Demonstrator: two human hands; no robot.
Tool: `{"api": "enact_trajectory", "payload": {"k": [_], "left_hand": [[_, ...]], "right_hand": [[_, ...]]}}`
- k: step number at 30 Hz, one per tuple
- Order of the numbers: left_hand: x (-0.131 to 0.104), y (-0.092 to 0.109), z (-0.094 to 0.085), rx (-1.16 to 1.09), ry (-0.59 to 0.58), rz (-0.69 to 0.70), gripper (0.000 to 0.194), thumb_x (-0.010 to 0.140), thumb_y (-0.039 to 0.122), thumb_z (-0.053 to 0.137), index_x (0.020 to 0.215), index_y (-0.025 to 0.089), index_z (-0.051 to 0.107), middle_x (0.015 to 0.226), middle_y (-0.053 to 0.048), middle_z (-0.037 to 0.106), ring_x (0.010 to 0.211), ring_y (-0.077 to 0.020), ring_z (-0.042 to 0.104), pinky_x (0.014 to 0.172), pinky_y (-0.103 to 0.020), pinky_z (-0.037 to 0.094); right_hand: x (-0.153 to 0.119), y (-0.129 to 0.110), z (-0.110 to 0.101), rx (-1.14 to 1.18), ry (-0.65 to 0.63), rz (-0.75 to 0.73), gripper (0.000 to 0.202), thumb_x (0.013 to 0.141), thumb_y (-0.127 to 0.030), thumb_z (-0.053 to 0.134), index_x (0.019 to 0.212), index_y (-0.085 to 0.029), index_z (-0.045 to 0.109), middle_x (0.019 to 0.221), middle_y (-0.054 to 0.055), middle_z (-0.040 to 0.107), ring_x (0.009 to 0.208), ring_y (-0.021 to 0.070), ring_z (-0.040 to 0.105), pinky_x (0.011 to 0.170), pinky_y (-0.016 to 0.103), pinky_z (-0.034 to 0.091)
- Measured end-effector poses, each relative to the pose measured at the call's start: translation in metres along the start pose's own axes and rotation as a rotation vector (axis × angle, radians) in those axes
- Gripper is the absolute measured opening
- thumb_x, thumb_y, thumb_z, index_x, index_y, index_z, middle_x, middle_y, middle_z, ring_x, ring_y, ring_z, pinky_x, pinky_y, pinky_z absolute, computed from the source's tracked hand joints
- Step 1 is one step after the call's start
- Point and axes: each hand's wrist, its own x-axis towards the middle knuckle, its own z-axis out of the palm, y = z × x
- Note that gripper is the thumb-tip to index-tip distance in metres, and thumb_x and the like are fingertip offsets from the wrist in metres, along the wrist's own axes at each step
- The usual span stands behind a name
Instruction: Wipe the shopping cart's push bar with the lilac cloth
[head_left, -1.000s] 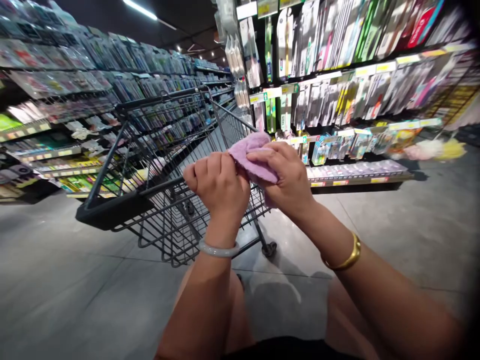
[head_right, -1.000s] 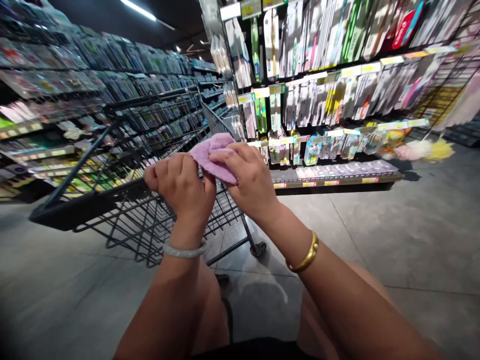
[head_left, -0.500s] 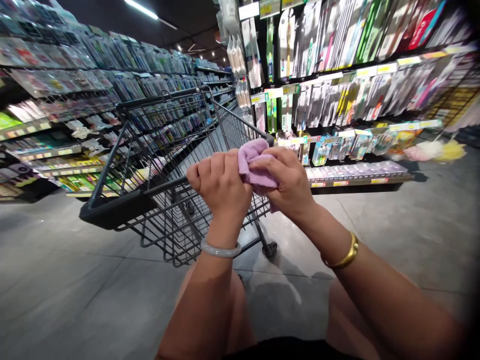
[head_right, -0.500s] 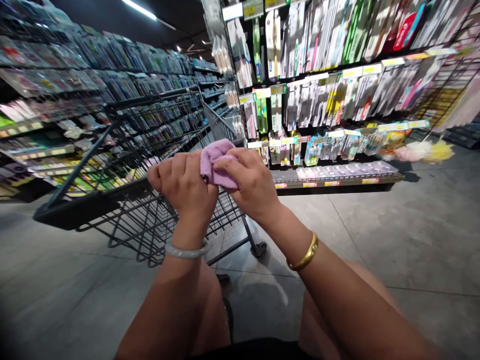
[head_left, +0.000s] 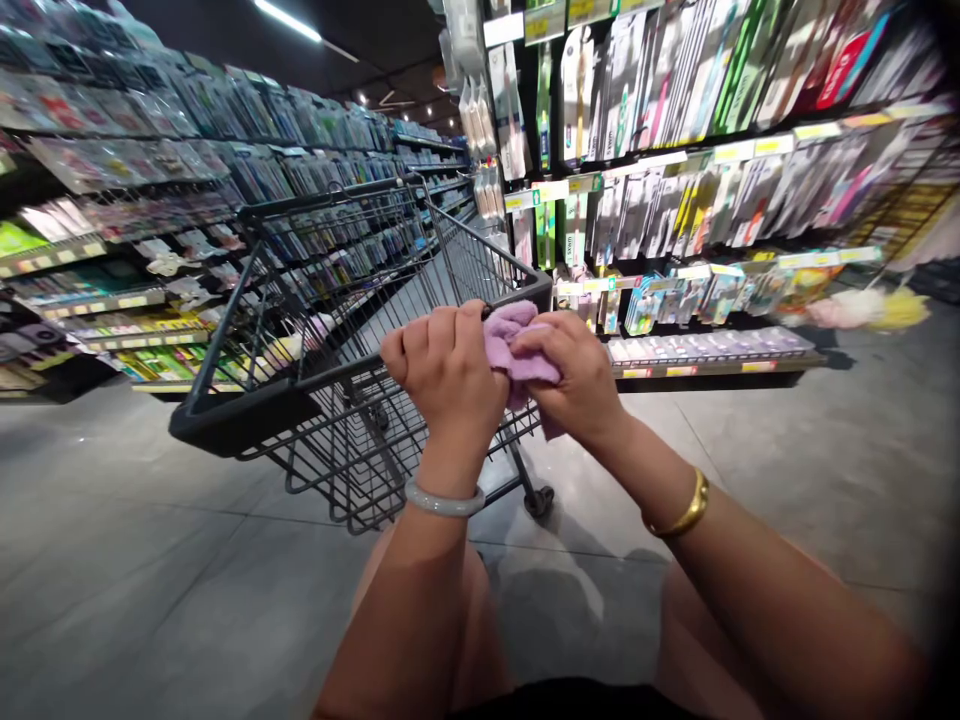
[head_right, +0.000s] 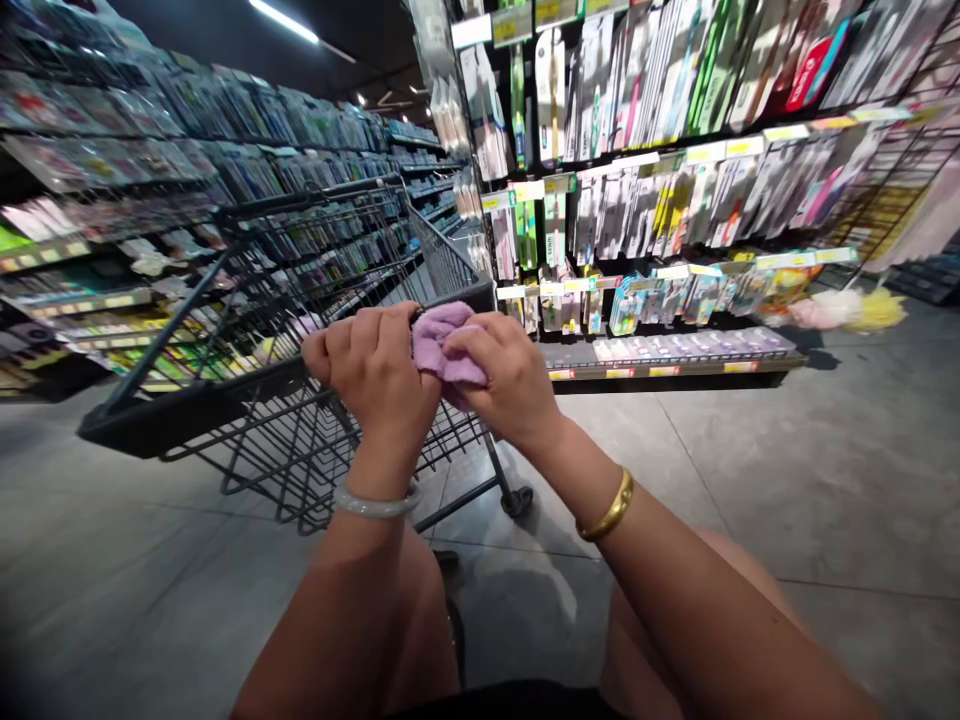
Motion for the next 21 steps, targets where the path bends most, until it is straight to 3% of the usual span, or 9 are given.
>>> {"api": "enact_trajectory", "payload": {"k": [6, 13, 19, 21], "left_hand": [[0.001, 0.002, -0.003, -0.035, -0.037, 0.002, 0.028, 0.092, 0.03, 0.046, 0.113, 0.023, 0.064, 0.102, -0.009, 0.065, 0.1, -0.0289, 0.047, 0.095, -0.047, 0.025], [0.001, 0.001, -0.002, -0.02, -0.002, -0.011, 0.027, 0.091, 0.03, 0.049, 0.111, 0.025, 0.065, 0.099, -0.008, 0.065, 0.099, -0.029, 0.048, 0.095, -0.047, 0.025], [0.001, 0.002, -0.004, -0.039, -0.058, -0.006, 0.029, 0.092, 0.031, 0.046, 0.114, 0.025, 0.064, 0.103, -0.009, 0.065, 0.101, -0.0299, 0.048, 0.095, -0.048, 0.026], [0.001, 0.002, -0.004, -0.037, -0.032, -0.006, 0.028, 0.092, 0.03, 0.047, 0.113, 0.025, 0.064, 0.103, -0.009, 0.066, 0.101, -0.0296, 0.048, 0.096, -0.048, 0.026]], "right_hand": [[0.003, 0.028, -0.014, -0.085, 0.21, 0.142, 0.022, 0.067, -0.007, 0.059, 0.081, -0.025, 0.06, 0.086, 0.0, 0.061, 0.092, 0.0198, 0.056, 0.085, 0.037, 0.046], [-0.003, 0.006, -0.001, -0.046, -0.072, 0.003, 0.023, 0.071, -0.012, 0.062, 0.091, -0.023, 0.062, 0.101, 0.005, 0.062, 0.1, 0.0213, 0.057, 0.088, 0.038, 0.048], [0.001, 0.026, -0.011, -0.037, 0.136, 0.175, 0.023, 0.066, -0.007, 0.053, 0.079, -0.024, 0.059, 0.086, 0.001, 0.061, 0.09, 0.02, 0.057, 0.082, 0.037, 0.046], [0.0, 0.02, -0.009, -0.046, 0.113, 0.165, 0.022, 0.067, -0.008, 0.054, 0.08, -0.025, 0.059, 0.087, 0.001, 0.061, 0.092, 0.0208, 0.057, 0.083, 0.037, 0.046]]}}
